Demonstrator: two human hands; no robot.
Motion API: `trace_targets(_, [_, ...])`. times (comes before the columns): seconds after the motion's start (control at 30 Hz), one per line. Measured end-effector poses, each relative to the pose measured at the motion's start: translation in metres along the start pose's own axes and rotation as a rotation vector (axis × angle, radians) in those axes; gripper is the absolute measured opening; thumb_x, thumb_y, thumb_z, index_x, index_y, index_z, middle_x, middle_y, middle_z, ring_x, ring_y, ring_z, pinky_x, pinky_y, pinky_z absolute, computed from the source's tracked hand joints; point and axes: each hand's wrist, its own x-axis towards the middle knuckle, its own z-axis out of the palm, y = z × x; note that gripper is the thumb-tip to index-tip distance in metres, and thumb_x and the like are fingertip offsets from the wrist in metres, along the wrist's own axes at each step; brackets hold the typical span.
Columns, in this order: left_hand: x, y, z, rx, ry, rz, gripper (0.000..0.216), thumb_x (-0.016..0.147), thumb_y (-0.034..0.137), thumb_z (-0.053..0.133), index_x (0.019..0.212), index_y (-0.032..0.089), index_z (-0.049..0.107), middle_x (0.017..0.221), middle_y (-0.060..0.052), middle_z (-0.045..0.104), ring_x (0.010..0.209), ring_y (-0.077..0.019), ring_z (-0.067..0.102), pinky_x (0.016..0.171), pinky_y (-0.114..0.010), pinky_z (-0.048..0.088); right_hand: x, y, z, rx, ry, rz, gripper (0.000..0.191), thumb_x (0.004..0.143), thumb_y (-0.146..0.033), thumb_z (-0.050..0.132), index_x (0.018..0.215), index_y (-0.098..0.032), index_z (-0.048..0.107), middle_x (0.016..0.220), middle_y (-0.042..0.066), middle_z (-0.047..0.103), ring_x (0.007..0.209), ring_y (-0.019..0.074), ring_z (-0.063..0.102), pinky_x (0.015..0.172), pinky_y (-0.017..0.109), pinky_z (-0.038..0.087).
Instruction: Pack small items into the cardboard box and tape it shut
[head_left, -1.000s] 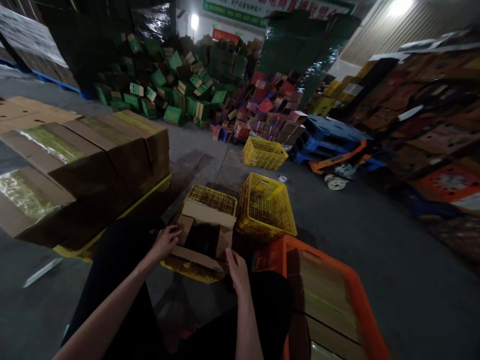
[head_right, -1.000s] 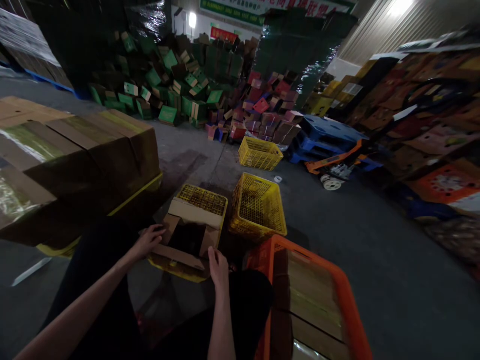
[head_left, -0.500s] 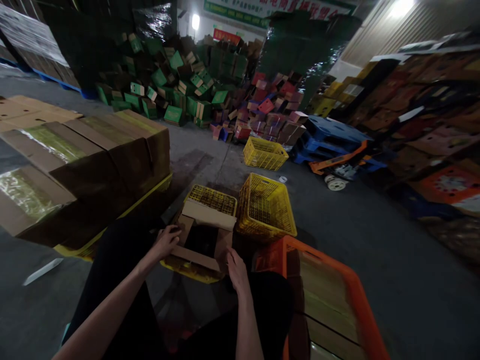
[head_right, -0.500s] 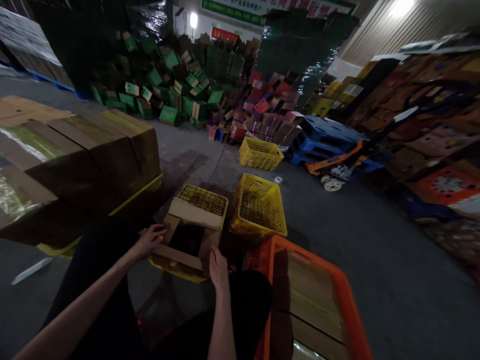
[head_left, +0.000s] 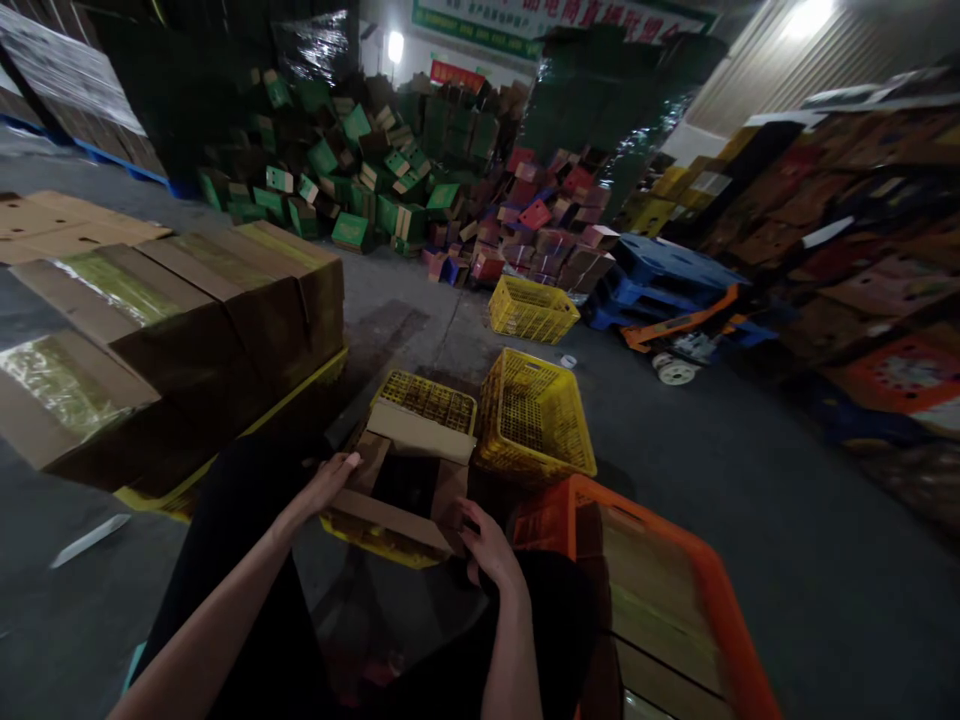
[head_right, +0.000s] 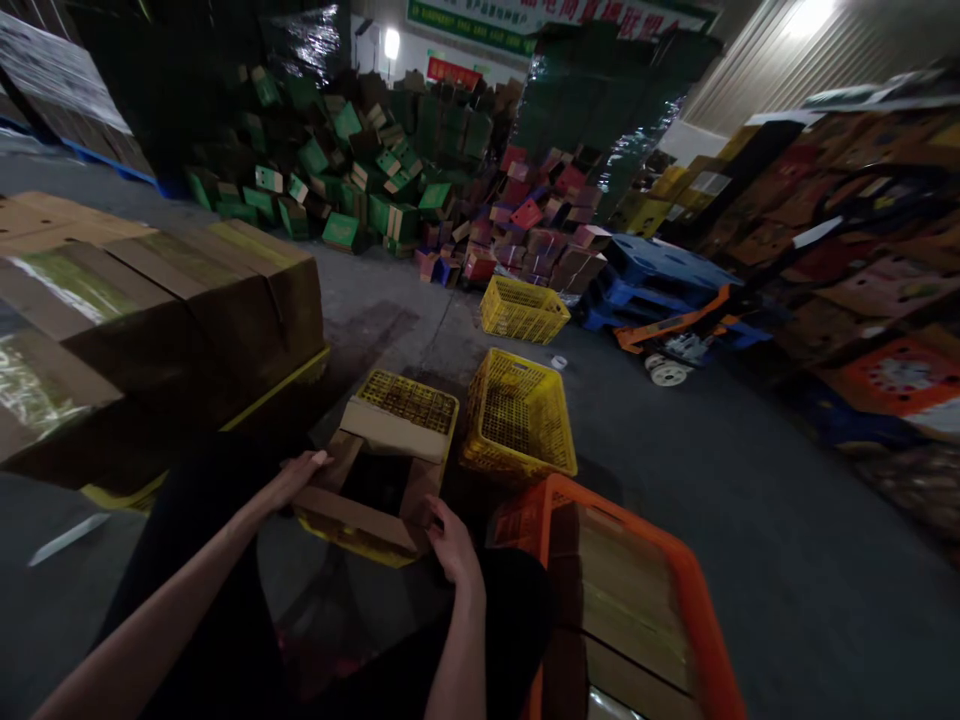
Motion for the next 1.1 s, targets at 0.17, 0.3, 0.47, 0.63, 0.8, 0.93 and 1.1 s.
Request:
trace_targets(0.17, [-0.001,0.004,-0.003,-0.074,-0.024,-0.007,0.07,0.09,0.069,0.034,0.109,0.015,0.075,0.124,-0.013,0.07,0.127,-0.0329,0.056,0.113,-0.044,0.032,-0.009,-0.008,-0.006,0.013,-0.082,0.006,0.062,0.068,-0.009,0.063,0.127,-0.027,0.065,0.144,0.007,0.057,0.137,0.0243,0.049,0.112,0.044,0.039])
trace_targets(0.3, [0.003,0.002,-0.003,-0.079,-0.025,-0.028,0.079,0.089,0.074,0.029,0.107,0.013,0.077,0.127,-0.014,0.068,0.129,-0.0345,0.054,0.114,-0.045,0.031,-0.012,-0.008,-0.007,0.032,-0.1,0.006,0.068,0.066,-0.015,0.076,0.131,-0.028,0.063,0.147,0.009,0.053,0.138,0.0266,0.047,0.113,0.045,0.037])
trace_targets(0.47, [0.006,0.0,-0.001,-0.117,0.0,-0.022,0.082,0.088,0.077,0.027,0.1,0.014,0.079,0.127,-0.015,0.068,0.13,-0.0353,0.053,0.114,-0.046,0.031,-0.007,0.0,-0.009,0.062,-0.096,-0.017,0.062,0.072,-0.029,0.078,0.132,-0.027,0.062,0.146,0.009,0.054,0.138,0.0266,0.047,0.115,0.048,0.034])
trace_targets(0.63, [0.003,0.001,-0.001,-0.139,0.032,0.061,0.085,0.082,0.079,0.028,0.1,0.014,0.079,0.117,-0.014,0.073,0.124,-0.0346,0.058,0.108,-0.044,0.039,-0.002,0.0,-0.004,0.05,0.002,-0.001,0.058,0.074,-0.039,0.077,0.128,-0.022,0.064,0.139,0.01,0.061,0.13,0.028,0.055,0.111,0.045,0.041])
trace_targets(0.8, [-0.004,0.011,-0.007,-0.126,-0.006,-0.054,0.089,0.084,0.079,0.027,0.111,0.009,0.074,0.102,-0.013,0.075,0.111,-0.0345,0.064,0.093,-0.04,0.05,0.002,-0.001,0.005,0.1,0.126,0.015,0.054,0.072,-0.04,0.076,0.122,-0.02,0.066,0.122,0.011,0.071,0.114,0.0289,0.066,0.1,0.041,0.051])
trace_targets(0.93, [-0.007,0.016,-0.007,-0.144,0.021,-0.044,0.077,0.086,0.075,0.037,0.115,0.012,0.071,0.113,-0.012,0.073,0.117,-0.0334,0.061,0.095,-0.037,0.049,0.006,0.006,0.011,0.116,0.213,0.008,0.061,0.071,-0.039,0.075,0.127,-0.019,0.061,0.113,0.011,0.074,0.106,0.0302,0.069,0.094,0.042,0.054])
trace_targets(1.1, [-0.003,0.003,-0.001,-0.219,0.039,0.02,0.068,0.085,0.056,0.056,0.137,0.013,0.052,0.128,-0.015,0.066,0.12,-0.0305,0.061,0.099,-0.04,0.048,0.014,0.021,0.015,0.04,0.318,-0.007,0.075,0.071,-0.038,0.075,0.14,-0.018,0.052,0.113,0.012,0.074,0.108,0.0309,0.069,0.095,0.044,0.053])
